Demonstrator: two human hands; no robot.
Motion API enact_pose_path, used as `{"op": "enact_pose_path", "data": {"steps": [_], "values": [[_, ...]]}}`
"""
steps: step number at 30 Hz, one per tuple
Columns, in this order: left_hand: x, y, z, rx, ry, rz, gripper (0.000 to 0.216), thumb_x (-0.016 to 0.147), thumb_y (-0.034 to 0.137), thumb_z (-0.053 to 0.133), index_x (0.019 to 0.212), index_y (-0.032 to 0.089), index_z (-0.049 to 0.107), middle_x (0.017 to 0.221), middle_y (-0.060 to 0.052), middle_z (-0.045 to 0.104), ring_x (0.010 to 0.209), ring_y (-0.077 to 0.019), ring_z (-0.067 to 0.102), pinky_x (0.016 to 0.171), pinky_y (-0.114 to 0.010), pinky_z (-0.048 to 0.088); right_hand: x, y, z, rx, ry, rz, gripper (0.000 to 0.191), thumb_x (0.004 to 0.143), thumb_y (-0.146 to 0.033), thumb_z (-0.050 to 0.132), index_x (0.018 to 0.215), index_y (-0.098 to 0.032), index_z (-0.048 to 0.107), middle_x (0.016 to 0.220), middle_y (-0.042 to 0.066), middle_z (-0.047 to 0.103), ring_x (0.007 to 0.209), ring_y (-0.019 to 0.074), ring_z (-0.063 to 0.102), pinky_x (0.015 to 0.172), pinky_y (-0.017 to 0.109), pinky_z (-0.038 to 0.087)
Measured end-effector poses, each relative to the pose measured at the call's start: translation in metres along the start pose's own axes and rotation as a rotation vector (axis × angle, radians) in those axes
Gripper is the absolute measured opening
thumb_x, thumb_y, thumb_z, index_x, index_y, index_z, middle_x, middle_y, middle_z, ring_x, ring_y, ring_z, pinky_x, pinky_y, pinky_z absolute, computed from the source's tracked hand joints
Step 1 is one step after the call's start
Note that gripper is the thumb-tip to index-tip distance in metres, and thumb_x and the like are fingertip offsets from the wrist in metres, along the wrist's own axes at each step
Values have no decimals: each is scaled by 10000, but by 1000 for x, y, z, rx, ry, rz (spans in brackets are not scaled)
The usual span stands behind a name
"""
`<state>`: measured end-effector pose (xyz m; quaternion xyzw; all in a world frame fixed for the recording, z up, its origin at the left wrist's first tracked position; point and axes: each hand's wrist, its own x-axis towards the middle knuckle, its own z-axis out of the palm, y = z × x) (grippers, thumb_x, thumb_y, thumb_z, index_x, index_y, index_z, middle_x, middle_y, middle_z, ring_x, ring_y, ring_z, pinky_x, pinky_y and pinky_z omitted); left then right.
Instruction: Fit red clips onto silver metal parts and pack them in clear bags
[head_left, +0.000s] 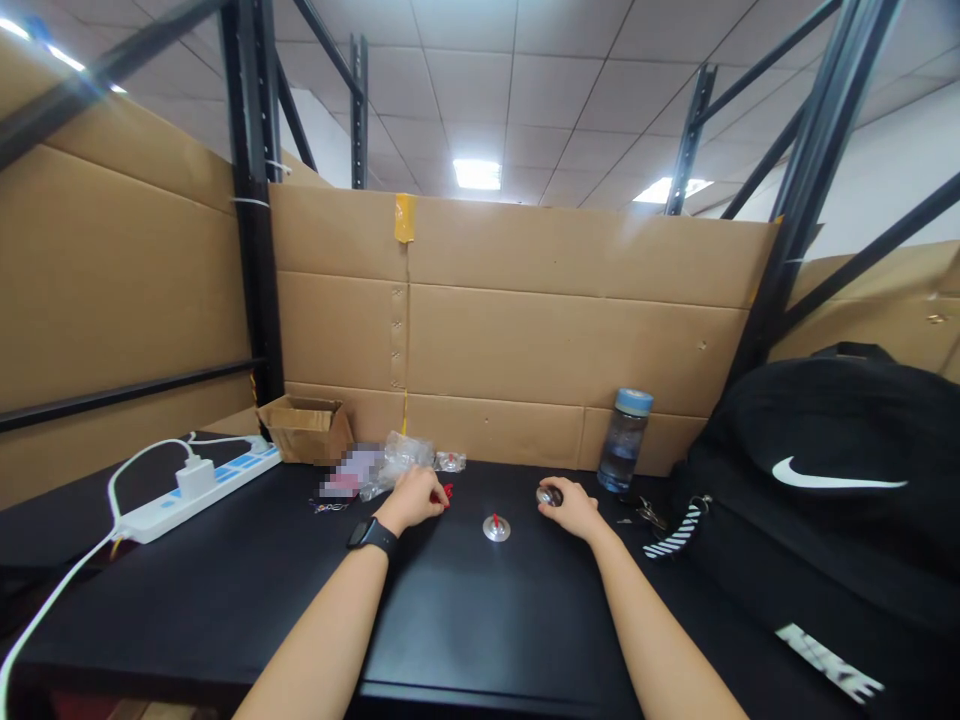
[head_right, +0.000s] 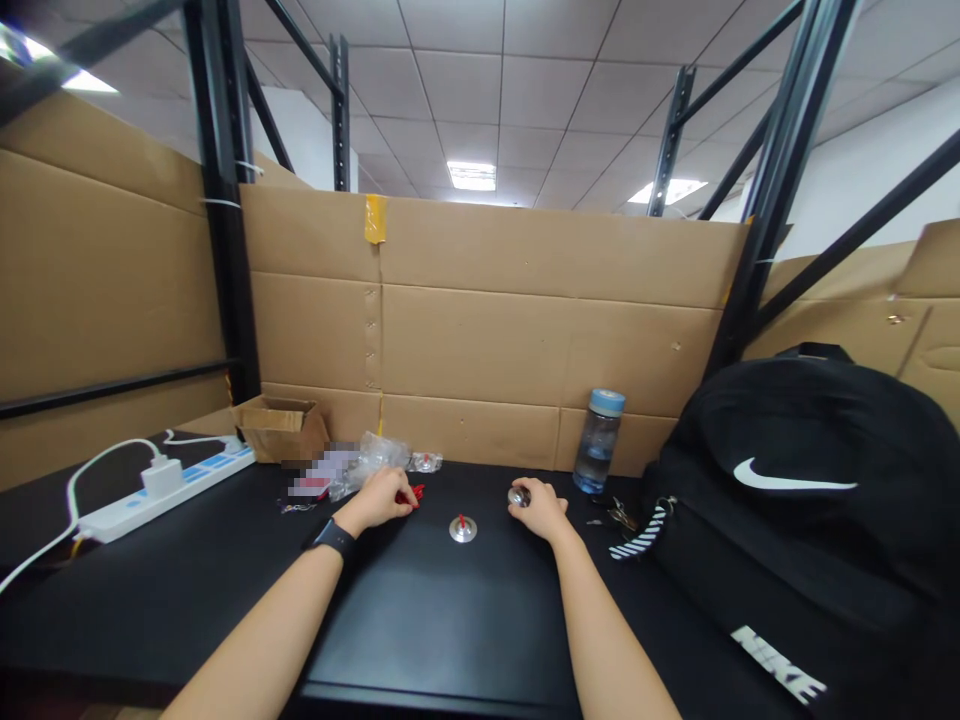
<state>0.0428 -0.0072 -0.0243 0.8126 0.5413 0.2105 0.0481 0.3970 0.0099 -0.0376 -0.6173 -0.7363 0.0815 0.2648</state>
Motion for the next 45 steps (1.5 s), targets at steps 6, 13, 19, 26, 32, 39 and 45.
{"op": "enact_pose_path", "data": {"steps": [6, 13, 19, 26, 32, 39, 45], "values": [[-3, 23, 5, -1, -4, 62, 110, 734, 212, 702, 749, 286, 781, 942, -43, 695, 1010, -279, 558, 881, -390, 413, 3, -4, 1, -29, 6, 17, 329, 751, -273, 673, 1079, -301, 676, 1169, 48, 702, 1126, 301, 595, 873, 452, 376], [-7, 45, 17, 1, 36, 141, 134, 847, 188, 603, 760, 238, 691, 964, -46, 676, 1020, -259, 543, 884, -393, 370, 6, 4, -4, -7, -13, 6, 398, 712, -241, 722, 1105, -289, 674, 1143, 40, 718, 1039, 260, 650, 826, 366, 428], [-4, 64, 10, -177, 135, 93, 134, 958, 244, 498, 938, 248, 630, 923, 8, 717, 925, -185, 628, 889, -360, 354, 7, 4, -7, 77, 21, -31, 385, 692, -253, 753, 1073, -276, 700, 1102, 48, 735, 1008, 260, 663, 856, 376, 468], [-4, 73, -1, -303, 299, 92, 119, 913, 289, 608, 1003, 246, 673, 952, -16, 753, 994, -216, 650, 920, -370, 394, -1, -35, -3, 420, 113, -200, 404, 711, -280, 711, 1107, -215, 660, 1088, 58, 710, 886, 193, 653, 832, 354, 512], [-2, 71, -2, -439, 379, 83, 191, 948, 318, 545, 945, 244, 721, 973, -18, 743, 951, -196, 663, 898, -323, 470, -20, -92, 4, 663, 129, -315, 453, 777, -299, 709, 1210, -241, 590, 1180, 76, 681, 999, 210, 666, 778, 322, 510], [-1, 79, 2, -448, 411, 100, 161, 935, 325, 582, 940, 236, 716, 1244, -62, 570, 1180, -235, 548, 982, -404, 443, -35, -116, 1, 710, 140, -414, 455, 767, -327, 773, 1187, -254, 611, 1198, 73, 677, 1060, 220, 655, 826, 334, 506], [-7, 87, -1, -341, 449, 97, 120, 927, 309, 600, 905, 251, 702, 1237, -53, 542, 1203, -255, 488, 1013, -464, 388, -34, -114, 2, 683, 179, -377, 393, 735, -392, 795, 1064, -227, 656, 1175, 89, 704, 1015, 230, 667, 778, 332, 513]]}}
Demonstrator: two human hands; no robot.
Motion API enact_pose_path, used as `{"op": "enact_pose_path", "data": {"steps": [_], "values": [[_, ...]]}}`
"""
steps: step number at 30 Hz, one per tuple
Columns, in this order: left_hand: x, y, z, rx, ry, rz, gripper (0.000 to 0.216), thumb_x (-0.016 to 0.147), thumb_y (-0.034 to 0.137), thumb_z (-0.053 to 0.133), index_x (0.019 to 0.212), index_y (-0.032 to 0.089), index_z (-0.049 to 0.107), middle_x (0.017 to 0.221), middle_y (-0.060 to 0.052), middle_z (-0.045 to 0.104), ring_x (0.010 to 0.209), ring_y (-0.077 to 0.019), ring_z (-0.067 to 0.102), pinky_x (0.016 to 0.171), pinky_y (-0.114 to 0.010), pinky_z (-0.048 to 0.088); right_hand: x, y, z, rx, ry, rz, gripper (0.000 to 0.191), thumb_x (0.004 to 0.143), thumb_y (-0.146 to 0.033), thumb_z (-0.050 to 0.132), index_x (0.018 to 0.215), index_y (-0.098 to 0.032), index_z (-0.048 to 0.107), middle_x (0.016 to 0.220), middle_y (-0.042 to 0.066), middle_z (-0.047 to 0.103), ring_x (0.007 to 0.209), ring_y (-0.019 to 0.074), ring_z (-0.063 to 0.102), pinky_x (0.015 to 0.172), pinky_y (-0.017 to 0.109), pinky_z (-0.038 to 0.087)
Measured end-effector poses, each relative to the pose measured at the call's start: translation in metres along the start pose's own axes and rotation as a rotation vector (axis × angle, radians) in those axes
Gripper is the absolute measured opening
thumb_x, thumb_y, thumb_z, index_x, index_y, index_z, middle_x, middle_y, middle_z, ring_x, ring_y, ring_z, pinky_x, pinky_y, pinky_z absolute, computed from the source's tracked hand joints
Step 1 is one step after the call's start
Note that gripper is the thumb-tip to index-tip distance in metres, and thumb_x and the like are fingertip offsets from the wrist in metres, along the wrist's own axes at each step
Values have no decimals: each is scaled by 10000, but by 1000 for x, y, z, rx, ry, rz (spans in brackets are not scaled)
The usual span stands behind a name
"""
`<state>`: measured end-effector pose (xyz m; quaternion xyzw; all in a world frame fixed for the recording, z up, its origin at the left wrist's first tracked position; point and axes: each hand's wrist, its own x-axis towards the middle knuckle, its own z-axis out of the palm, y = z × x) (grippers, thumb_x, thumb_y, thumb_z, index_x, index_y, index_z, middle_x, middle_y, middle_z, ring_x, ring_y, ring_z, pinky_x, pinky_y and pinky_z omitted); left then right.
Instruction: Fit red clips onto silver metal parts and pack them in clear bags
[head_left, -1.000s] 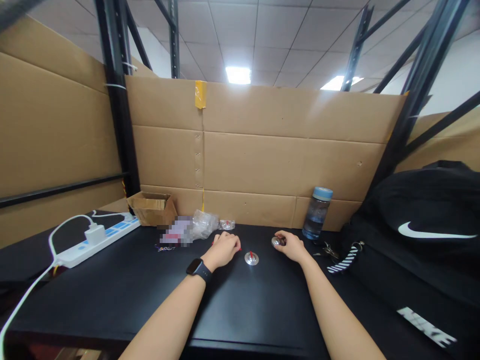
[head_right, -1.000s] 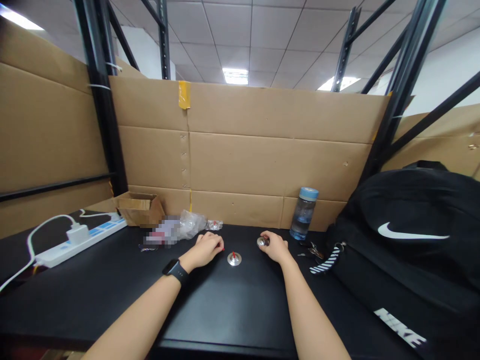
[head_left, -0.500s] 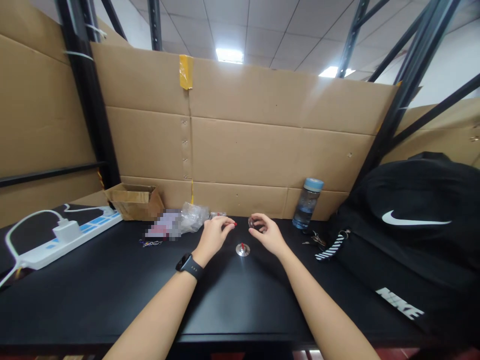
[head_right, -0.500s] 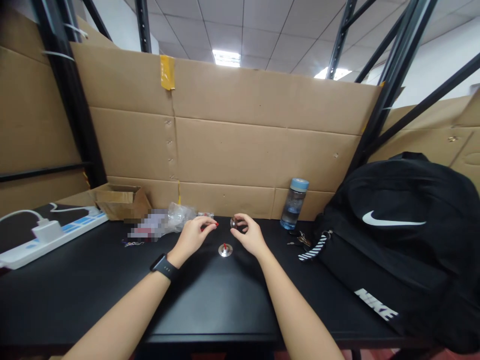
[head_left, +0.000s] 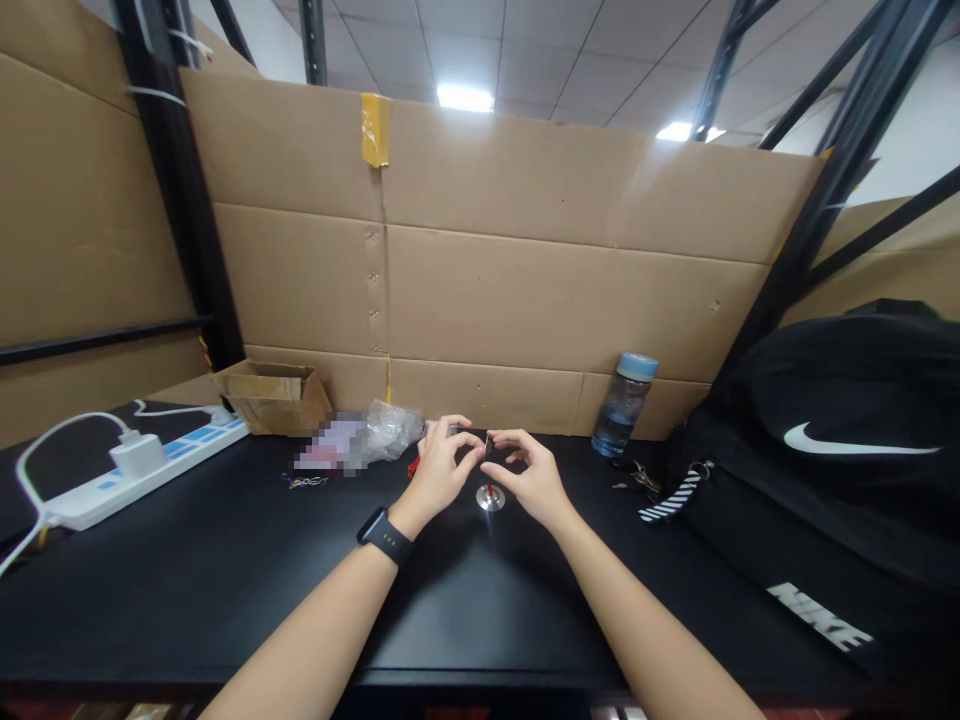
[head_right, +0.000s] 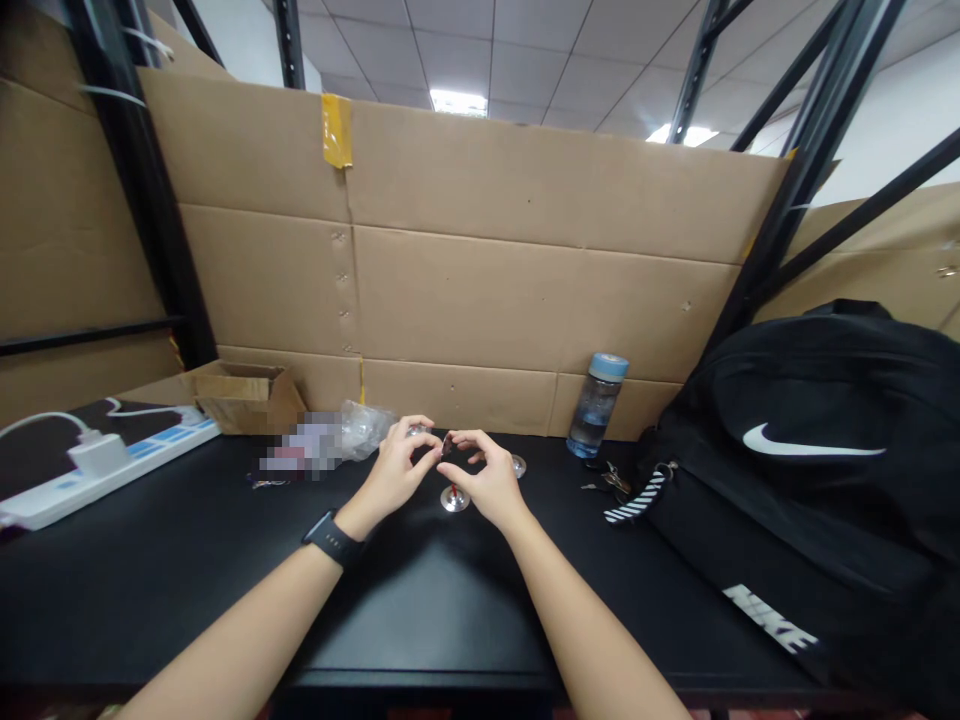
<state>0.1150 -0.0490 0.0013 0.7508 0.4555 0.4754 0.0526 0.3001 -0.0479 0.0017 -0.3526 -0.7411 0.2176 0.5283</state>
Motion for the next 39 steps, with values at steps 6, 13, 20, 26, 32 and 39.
{"op": "enact_pose_path", "data": {"steps": [6, 13, 20, 26, 32, 39], "values": [[-5, 11, -1, 138, 64, 47, 79, 902, 251, 610, 905, 250, 689, 1264, -70, 524, 1204, -283, 449, 973, -465, 390, 0, -3, 0, 12, 2, -10, 308, 708, -408, 819, 898, -221, 664, 1150, 80, 731, 1028, 246, 679, 764, 331, 500], [-4, 16, -5, 171, 82, 103, 99, 917, 278, 602, 914, 260, 699, 1263, -72, 532, 1189, -281, 449, 974, -461, 378, 2, 1, -1, 43, -70, 56, 256, 888, -451, 635, 895, -201, 693, 1051, 71, 739, 960, 220, 681, 781, 320, 505], [-3, 17, -7, 147, 65, 88, 98, 908, 287, 610, 900, 251, 702, 1227, -67, 558, 1169, -273, 472, 976, -442, 379, 2, -5, -6, -70, -134, -45, 211, 951, -377, 545, 907, -204, 658, 1192, 88, 597, 1057, 198, 607, 784, 286, 499], [1, 18, -16, 32, 8, 68, 210, 977, 348, 496, 1100, 264, 644, 1164, -44, 615, 1133, -228, 521, 981, -399, 389, 2, -2, -9, -186, -178, -64, 192, 940, -342, 557, 847, -204, 653, 1215, 89, 556, 1141, 221, 556, 857, 326, 475], [-3, 13, -11, 124, -126, 144, 118, 878, 343, 643, 898, 266, 730, 1143, -28, 657, 1151, -256, 488, 958, -418, 373, 2, 0, -11, -184, -194, -60, 180, 942, -335, 553, 868, -210, 659, 1225, 87, 550, 1170, 227, 540, 903, 349, 471], [-3, 3, -8, 167, -174, 102, 96, 852, 366, 688, 863, 295, 752, 1107, -14, 676, 1159, -276, 463, 923, -433, 357, 2, 5, -11, -182, -248, -46, 180, 946, -341, 561, 878, -214, 668, 1185, 77, 585, 1114, 218, 570, 832, 325, 480]]}}
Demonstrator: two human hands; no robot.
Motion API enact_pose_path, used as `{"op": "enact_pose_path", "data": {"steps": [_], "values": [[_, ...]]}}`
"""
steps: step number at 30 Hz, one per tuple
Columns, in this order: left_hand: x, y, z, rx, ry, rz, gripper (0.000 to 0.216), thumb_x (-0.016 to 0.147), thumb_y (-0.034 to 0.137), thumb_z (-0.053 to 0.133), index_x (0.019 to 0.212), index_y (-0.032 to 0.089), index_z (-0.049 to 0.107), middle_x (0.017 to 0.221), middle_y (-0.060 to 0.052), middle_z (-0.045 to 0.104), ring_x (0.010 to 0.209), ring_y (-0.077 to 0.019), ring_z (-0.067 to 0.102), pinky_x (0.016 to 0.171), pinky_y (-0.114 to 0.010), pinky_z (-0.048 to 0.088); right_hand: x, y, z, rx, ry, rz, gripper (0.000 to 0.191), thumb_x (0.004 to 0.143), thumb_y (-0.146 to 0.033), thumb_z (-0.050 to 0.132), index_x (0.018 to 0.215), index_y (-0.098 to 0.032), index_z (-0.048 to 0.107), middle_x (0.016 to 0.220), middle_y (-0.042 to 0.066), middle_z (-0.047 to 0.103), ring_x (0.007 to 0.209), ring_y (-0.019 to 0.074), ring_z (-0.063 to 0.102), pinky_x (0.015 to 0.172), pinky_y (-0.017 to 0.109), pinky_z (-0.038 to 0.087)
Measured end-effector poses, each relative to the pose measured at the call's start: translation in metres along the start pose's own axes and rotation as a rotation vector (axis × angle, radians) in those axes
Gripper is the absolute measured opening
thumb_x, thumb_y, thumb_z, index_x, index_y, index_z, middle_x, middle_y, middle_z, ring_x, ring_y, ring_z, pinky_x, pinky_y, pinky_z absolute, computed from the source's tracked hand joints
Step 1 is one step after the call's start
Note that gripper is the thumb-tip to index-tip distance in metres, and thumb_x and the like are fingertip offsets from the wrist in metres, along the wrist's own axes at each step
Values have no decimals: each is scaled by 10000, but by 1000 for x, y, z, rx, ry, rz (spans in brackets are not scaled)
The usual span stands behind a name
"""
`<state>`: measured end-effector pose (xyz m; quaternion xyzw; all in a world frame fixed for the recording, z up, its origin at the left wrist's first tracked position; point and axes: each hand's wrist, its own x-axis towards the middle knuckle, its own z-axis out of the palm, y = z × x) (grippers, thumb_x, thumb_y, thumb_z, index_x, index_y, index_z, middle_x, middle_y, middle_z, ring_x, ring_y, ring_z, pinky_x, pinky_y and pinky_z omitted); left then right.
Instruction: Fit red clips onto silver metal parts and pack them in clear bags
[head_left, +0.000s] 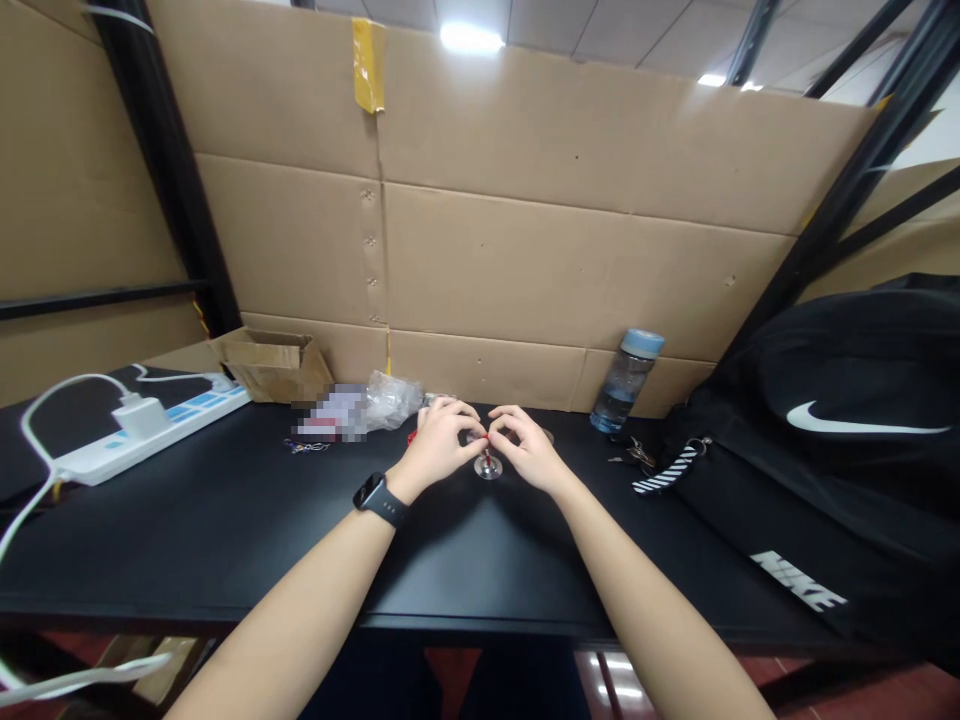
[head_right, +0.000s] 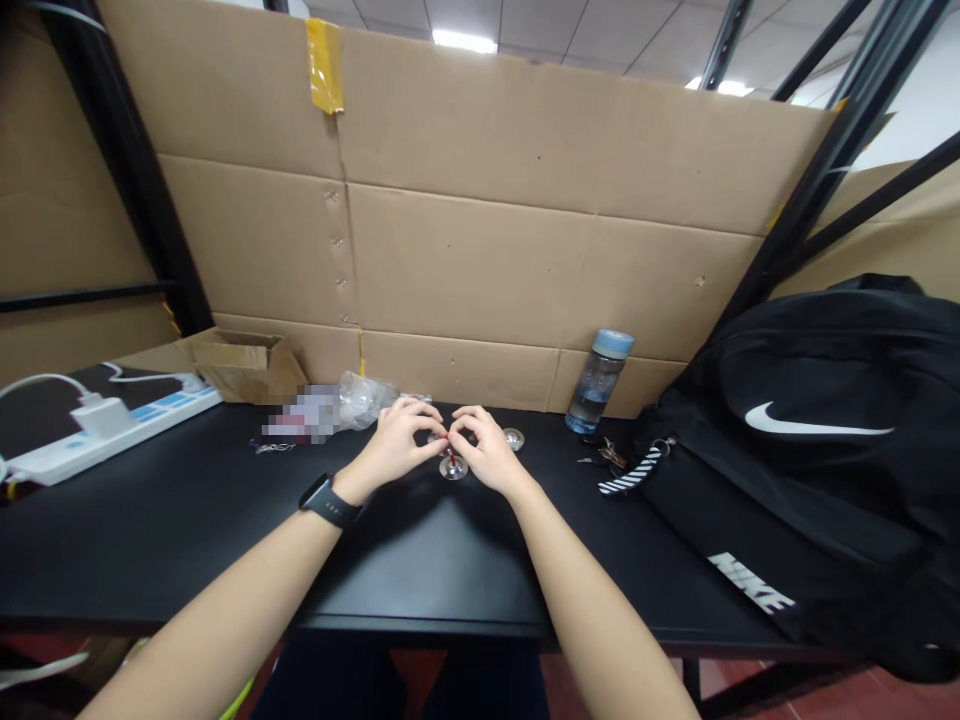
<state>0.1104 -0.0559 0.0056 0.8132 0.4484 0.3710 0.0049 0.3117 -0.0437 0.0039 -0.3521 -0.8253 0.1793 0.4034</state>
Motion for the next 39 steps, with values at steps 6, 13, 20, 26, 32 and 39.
{"op": "enact_pose_path", "data": {"steps": [6, 13, 20, 26, 32, 39], "values": [[-2, -1, 0, 40, -57, -37, 45, 855, 296, 691, 872, 284, 731, 1064, -12, 682, 1102, -262, 486, 914, -433, 339, 1, 7, 5, 25, -27, -23, 207, 956, -363, 549, 884, -207, 665, 1147, 81, 595, 1100, 215, 572, 810, 314, 470], [-3, -1, 1, 32, -59, -10, 84, 874, 328, 661, 884, 256, 704, 1046, -29, 681, 1069, -253, 516, 902, -415, 356, 2, 8, 7, 10, -7, 6, 196, 953, -342, 528, 931, -206, 667, 1127, 76, 596, 1038, 201, 585, 747, 287, 474], [-3, -20, -1, 89, -91, -134, 71, 867, 273, 637, 839, 246, 696, 885, -33, 693, 972, -263, 578, 939, -459, 320, -4, 28, 1, -236, -169, 83, 284, 767, -351, 751, 1012, -213, 714, 841, 12, 620, 693, 139, 542, 683, 278, 446], [-1, -20, 0, 61, -98, -215, 99, 878, 285, 598, 841, 249, 682, 843, -19, 721, 946, -265, 624, 958, -467, 306, -6, 28, 8, -164, -305, 129, 63, 797, -222, 688, 835, -188, 726, 666, -17, 665, 572, 113, 554, 593, 227, 400], [3, -20, 1, -85, -122, -339, 139, 849, 323, 605, 783, 259, 708, 819, -6, 752, 887, -245, 674, 926, -417, 371, -4, 26, 7, -109, -152, 169, 82, 816, -224, 634, 807, -187, 706, 664, 3, 695, 569, 131, 590, 574, 235, 427], [5, -21, 20, -520, -106, -433, 153, 807, 360, 645, 780, 225, 713, 799, -30, 768, 821, -220, 715, 797, -312, 503, 2, 11, 11, 262, 39, 199, 204, 841, -380, 654, 866, -178, 661, 884, 56, 727, 780, 186, 696, 698, 296, 552]]}}
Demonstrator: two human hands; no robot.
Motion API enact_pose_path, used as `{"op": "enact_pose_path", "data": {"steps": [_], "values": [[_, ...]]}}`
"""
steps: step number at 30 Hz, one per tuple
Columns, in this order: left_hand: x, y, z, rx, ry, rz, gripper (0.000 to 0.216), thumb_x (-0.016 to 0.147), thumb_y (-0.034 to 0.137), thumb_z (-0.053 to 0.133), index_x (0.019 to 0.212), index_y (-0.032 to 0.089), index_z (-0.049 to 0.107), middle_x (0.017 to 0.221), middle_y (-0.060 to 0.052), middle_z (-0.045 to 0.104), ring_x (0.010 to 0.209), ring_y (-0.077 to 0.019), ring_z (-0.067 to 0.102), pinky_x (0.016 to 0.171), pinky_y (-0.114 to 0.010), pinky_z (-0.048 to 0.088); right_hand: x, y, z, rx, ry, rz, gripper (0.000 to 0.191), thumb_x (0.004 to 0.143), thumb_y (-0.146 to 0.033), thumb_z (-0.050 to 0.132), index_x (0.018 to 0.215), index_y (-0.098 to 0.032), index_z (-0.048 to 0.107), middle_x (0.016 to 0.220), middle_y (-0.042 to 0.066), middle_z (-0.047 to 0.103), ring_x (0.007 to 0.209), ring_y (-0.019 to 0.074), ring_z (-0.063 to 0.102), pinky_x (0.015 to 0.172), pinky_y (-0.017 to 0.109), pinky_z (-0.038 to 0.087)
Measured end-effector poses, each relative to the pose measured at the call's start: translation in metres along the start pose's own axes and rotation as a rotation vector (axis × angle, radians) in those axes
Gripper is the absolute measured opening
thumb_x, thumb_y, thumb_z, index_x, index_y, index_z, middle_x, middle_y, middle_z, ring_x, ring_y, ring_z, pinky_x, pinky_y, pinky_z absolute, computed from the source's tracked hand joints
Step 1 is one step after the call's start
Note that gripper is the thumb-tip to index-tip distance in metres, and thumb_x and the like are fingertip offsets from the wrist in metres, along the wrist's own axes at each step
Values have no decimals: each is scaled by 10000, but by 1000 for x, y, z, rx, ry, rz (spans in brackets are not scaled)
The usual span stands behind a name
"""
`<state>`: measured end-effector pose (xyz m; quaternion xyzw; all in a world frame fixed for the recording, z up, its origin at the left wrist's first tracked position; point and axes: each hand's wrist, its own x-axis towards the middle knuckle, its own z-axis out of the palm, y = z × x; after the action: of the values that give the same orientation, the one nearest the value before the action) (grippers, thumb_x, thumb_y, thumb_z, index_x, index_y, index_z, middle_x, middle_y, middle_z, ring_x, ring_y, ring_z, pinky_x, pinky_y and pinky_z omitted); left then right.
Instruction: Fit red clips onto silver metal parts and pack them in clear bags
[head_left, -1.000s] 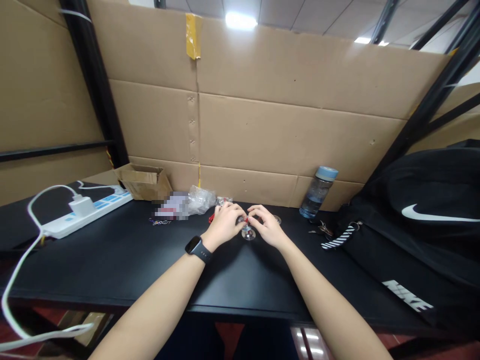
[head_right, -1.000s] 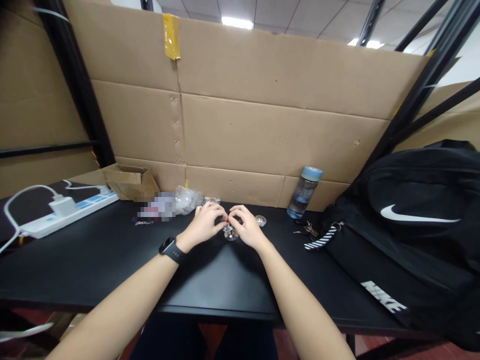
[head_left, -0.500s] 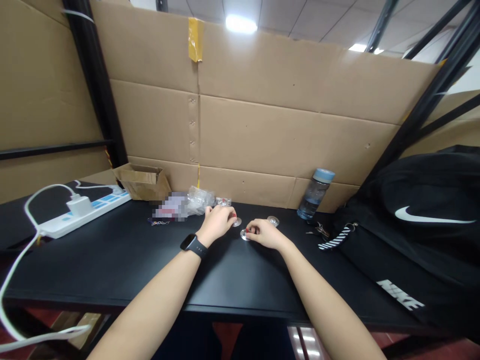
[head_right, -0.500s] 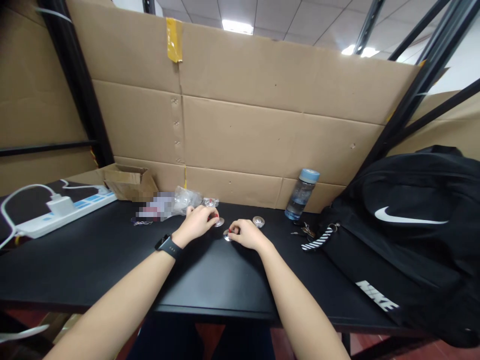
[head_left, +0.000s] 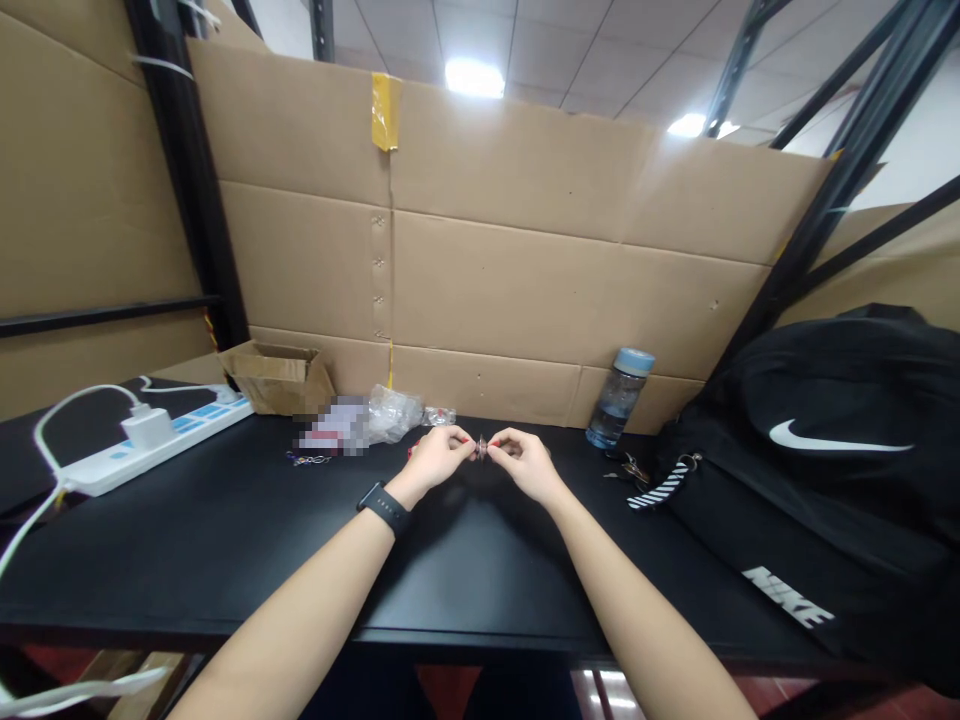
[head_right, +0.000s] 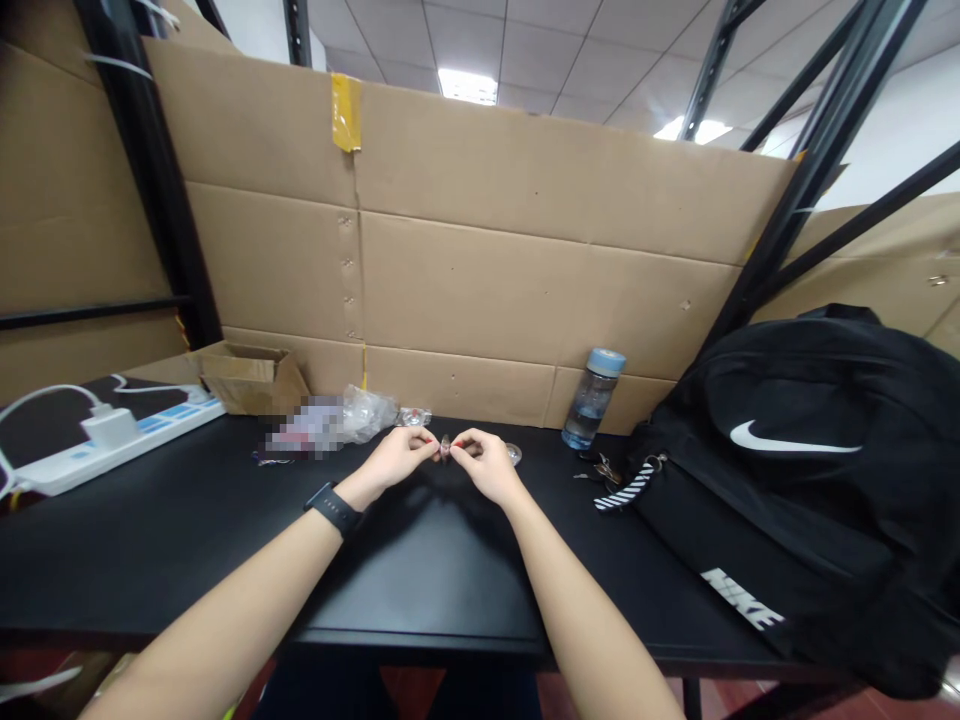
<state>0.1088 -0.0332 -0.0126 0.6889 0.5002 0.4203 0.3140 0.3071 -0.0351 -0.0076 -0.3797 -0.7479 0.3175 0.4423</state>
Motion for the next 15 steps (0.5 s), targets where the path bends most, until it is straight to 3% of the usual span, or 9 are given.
{"op": "enact_pose_path", "data": {"steps": [5, 11, 15], "values": [[0, -2, 9, -221, -26, 38, 162, 830, 343, 626, 823, 190, 676, 854, -66, 769, 848, -217, 729, 837, -315, 532, -5, -5, 6, 253, -1, 116, 301, 807, -464, 695, 920, -198, 612, 1190, 86, 659, 860, 201, 719, 645, 320, 615], [-1, -3, 10, -291, -77, 77, 181, 847, 340, 604, 825, 169, 660, 829, -75, 754, 801, -210, 727, 814, -322, 543, -6, -4, 3, 436, -73, 227, 475, 817, -414, 729, 1248, -276, 584, 1115, 72, 679, 811, 190, 736, 645, 322, 630], [0, -6, 7, -254, -73, 81, 187, 842, 345, 610, 844, 168, 670, 846, -74, 755, 805, -208, 723, 798, -311, 537, -6, -4, 4, 464, -112, 276, 423, 837, -383, 722, 1221, -217, 654, 986, 85, 718, 796, 178, 732, 691, 305, 618]]}}
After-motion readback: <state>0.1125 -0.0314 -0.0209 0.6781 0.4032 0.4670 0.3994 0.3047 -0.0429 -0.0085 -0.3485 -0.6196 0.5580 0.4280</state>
